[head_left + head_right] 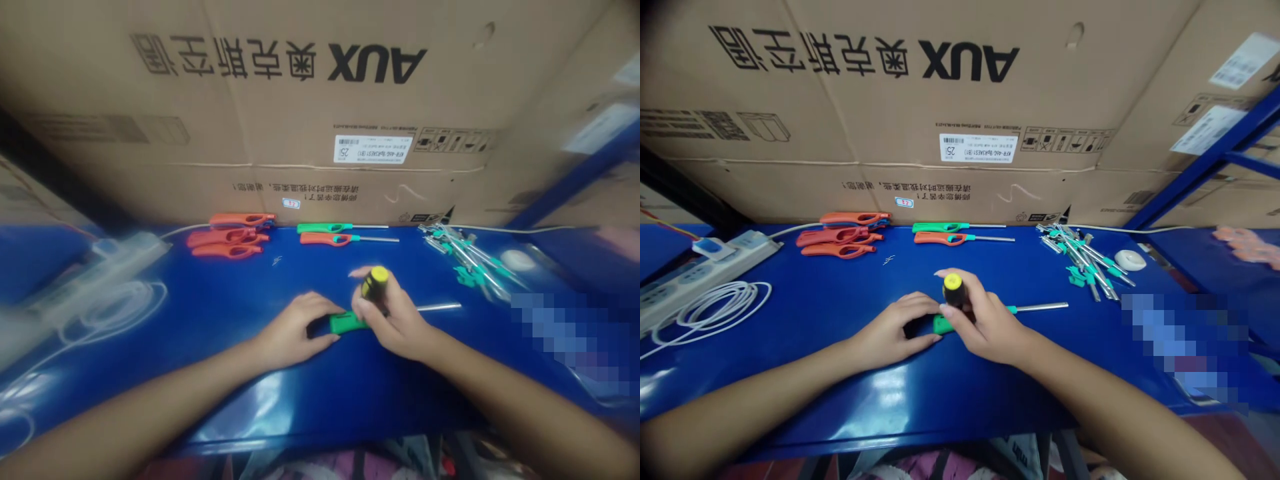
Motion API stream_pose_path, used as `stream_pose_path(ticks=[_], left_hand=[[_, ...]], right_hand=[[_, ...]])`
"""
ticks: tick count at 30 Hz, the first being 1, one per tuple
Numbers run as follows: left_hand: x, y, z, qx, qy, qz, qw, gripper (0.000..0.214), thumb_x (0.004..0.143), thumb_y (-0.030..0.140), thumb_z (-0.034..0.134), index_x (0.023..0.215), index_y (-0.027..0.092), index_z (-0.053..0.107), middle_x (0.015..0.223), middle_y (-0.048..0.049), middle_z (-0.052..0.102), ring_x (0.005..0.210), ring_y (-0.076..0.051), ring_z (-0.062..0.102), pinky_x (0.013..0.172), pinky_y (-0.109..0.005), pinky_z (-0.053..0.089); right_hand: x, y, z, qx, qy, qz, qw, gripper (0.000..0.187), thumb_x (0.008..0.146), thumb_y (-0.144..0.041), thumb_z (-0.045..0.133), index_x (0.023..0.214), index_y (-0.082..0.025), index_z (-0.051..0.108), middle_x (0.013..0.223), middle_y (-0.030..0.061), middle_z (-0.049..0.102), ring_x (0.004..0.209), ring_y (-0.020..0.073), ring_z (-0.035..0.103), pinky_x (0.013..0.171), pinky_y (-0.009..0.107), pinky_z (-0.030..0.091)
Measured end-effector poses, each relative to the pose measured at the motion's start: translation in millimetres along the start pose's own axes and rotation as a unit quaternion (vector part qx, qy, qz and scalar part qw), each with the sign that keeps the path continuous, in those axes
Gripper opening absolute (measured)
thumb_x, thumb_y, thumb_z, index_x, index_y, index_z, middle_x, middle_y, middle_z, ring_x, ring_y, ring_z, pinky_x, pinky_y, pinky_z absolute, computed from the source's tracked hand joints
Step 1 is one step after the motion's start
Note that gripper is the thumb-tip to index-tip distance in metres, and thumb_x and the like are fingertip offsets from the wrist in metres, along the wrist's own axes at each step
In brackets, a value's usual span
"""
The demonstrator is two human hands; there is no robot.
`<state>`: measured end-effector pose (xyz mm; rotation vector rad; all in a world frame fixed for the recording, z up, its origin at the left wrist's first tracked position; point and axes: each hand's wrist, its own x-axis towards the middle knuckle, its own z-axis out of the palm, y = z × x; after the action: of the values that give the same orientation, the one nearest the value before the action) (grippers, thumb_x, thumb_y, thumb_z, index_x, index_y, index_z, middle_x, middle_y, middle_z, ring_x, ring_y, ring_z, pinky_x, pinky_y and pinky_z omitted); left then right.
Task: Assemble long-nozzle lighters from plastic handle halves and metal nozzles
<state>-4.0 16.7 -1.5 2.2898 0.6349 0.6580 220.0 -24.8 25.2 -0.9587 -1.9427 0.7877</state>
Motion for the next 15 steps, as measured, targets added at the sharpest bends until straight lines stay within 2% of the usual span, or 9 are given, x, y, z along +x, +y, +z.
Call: stream_pose_path(ticks=[2,4,6,8,11,12,13,15], left_hand=[[0,0,-0.1,0.003,-0.004,0.002,1.000,0.033,0.088,0.026,0.071,0.120,0.020,0.065,0.116,-0.0061,0.072,0.107,-0.022,0.064,0.098,-0.038,0.048],[0,-1,0.2,0.006,-0.003,0.005,1.000,0.034,0.088,0.026,0.071,0.121,0.021,0.065,0.117,-0.0062,0.072,0.109,-0.022,0.064,0.099,-0.039,0.047],[0,-1,0.8,0.011,0.000,0.009,1.000,0.034,0.088,0.027,0.071,0.121,0.021,0.065,0.118,-0.0063,0.072,0.109,-0.022,0.064,0.099,-0.039,0.047],[1,-1,1.7,0.019,0.001,0.012,1.000,0.034,0.088,0.027,0.071,0.121,0.021,0.065,0.118,-0.0060,0.073,0.110,-0.022,0.064,0.100,-0.040,0.046],[1,-1,3.5,0.029,-0.002,0.011,1.000,0.036,0.087,0.027,0.071,0.123,0.022,0.065,0.120,-0.0050,0.072,0.112,-0.023,0.064,0.101,-0.041,0.045],[2,-1,4.5,0.032,0.000,0.006,0.999,0.037,0.087,0.026,0.071,0.123,0.023,0.065,0.121,-0.0048,0.072,0.112,-0.023,0.064,0.101,-0.041,0.045],[2,-1,5.6,0.035,0.004,0.001,0.999,0.037,0.086,0.027,0.072,0.123,0.022,0.065,0.120,-0.0049,0.072,0.112,-0.023,0.064,0.101,-0.041,0.045],[5,-1,8.4,0.037,0.015,-0.012,0.999,0.037,0.084,0.027,0.073,0.121,0.022,0.067,0.120,-0.0054,0.072,0.112,-0.024,0.064,0.101,-0.041,0.045]], right_hand=[[6,2,-1,0.032,0.038,0.006,0.999,0.027,0.102,-0.028,0.049,0.128,-0.023,0.046,0.082,-0.0001,0.061,0.065,0.0117,0.060,0.061,0.025,0.053],[11,1,-2,0.036,0.082,-0.003,0.996,0.014,0.101,-0.028,0.052,0.112,-0.021,0.056,0.087,0.0030,0.065,0.074,0.0133,0.064,0.065,0.026,0.054],[16,-1,-4,0.032,0.133,-0.021,0.990,0.010,0.098,-0.027,0.057,0.099,-0.020,0.063,0.097,0.0067,0.067,0.082,0.0150,0.066,0.066,0.027,0.056],[19,-3,-4,0.039,0.173,-0.026,0.984,0.010,0.095,-0.027,0.061,0.093,-0.019,0.066,0.103,0.0076,0.066,0.075,0.0133,0.065,0.061,0.027,0.056],[21,-5,-5,0.082,0.200,-0.019,0.976,0.008,0.093,-0.028,0.065,0.093,-0.020,0.065,0.099,0.0050,0.065,0.057,0.0089,0.060,0.050,0.026,0.055],[22,-6,-6,0.098,0.205,-0.018,0.974,0.012,0.092,-0.029,0.066,0.101,-0.022,0.064,0.095,0.0038,0.065,0.054,0.0092,0.060,0.050,0.027,0.056],[23,-7,-7,0.113,0.209,-0.020,0.971,0.025,0.091,-0.029,0.068,0.114,-0.025,0.061,0.090,0.0023,0.066,0.053,0.0102,0.060,0.049,0.027,0.057],[24,-8,-10,0.128,0.211,-0.024,0.969,0.064,0.087,-0.029,0.073,0.142,-0.033,0.039,0.082,-0.0012,0.067,0.051,0.0127,0.061,0.047,0.028,0.059]])
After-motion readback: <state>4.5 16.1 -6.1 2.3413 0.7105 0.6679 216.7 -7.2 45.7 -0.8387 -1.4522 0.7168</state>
